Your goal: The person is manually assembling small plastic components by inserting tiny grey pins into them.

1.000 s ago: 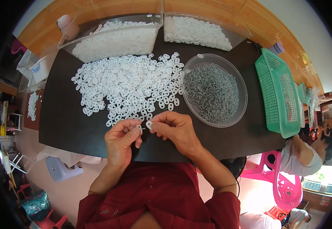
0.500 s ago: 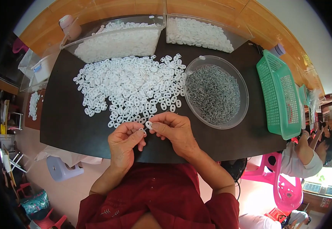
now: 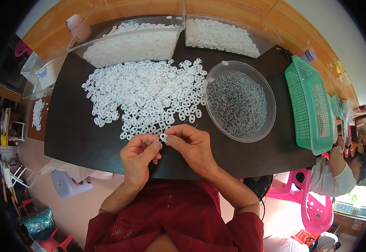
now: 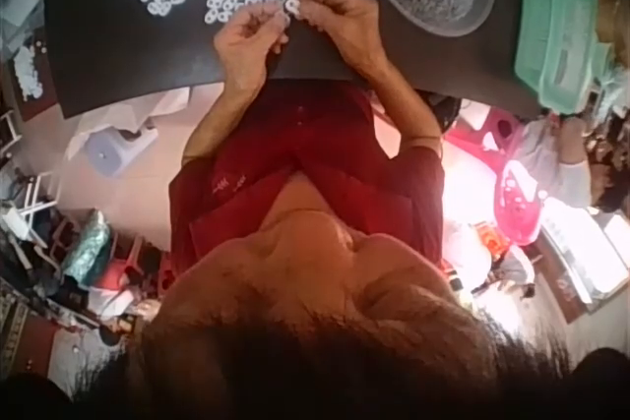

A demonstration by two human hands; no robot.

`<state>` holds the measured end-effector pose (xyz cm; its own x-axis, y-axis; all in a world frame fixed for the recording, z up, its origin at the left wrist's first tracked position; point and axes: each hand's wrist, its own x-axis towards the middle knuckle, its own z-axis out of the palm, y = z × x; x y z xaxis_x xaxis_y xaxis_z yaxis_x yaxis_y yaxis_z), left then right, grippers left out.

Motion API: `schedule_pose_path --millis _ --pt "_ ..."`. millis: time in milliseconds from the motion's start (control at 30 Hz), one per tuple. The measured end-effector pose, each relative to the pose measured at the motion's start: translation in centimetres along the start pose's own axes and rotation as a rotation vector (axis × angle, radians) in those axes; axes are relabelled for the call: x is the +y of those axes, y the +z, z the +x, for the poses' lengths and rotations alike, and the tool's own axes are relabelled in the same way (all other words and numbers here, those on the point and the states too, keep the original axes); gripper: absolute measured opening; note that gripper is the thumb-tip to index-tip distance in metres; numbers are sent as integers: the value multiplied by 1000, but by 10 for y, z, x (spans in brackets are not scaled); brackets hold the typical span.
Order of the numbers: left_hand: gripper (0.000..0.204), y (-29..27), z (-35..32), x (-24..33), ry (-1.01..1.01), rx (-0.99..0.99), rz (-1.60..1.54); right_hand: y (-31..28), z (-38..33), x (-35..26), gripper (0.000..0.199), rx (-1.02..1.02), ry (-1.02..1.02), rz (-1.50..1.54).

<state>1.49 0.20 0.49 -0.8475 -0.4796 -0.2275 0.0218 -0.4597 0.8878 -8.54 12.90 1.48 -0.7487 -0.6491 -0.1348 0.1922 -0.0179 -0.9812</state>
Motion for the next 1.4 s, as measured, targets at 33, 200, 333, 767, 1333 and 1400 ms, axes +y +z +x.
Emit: schedule_pose_path --millis 33,200,333,767,1333,1400 --pt "14 0 0 0 -1 1 -1 1 0 1 15 0 2 0" --pt "13 0 0 -1 11 3 19 3 -1 7 16 26 -87 -86" --pt "14 -1 -1 -4 24 -3 28 4 -2 6 14 27 -135 -164" --pt "25 1 0 -11 97 -17 -84 7 -4 13 12 34 -221 -213" --pt "23 -2 -2 -15 142 -69 -87 10 -10 8 34 19 -492 -504" --pt "22 -3 -2 -14 132 -75 -104 10 -9 8 35 33 -635 -630"
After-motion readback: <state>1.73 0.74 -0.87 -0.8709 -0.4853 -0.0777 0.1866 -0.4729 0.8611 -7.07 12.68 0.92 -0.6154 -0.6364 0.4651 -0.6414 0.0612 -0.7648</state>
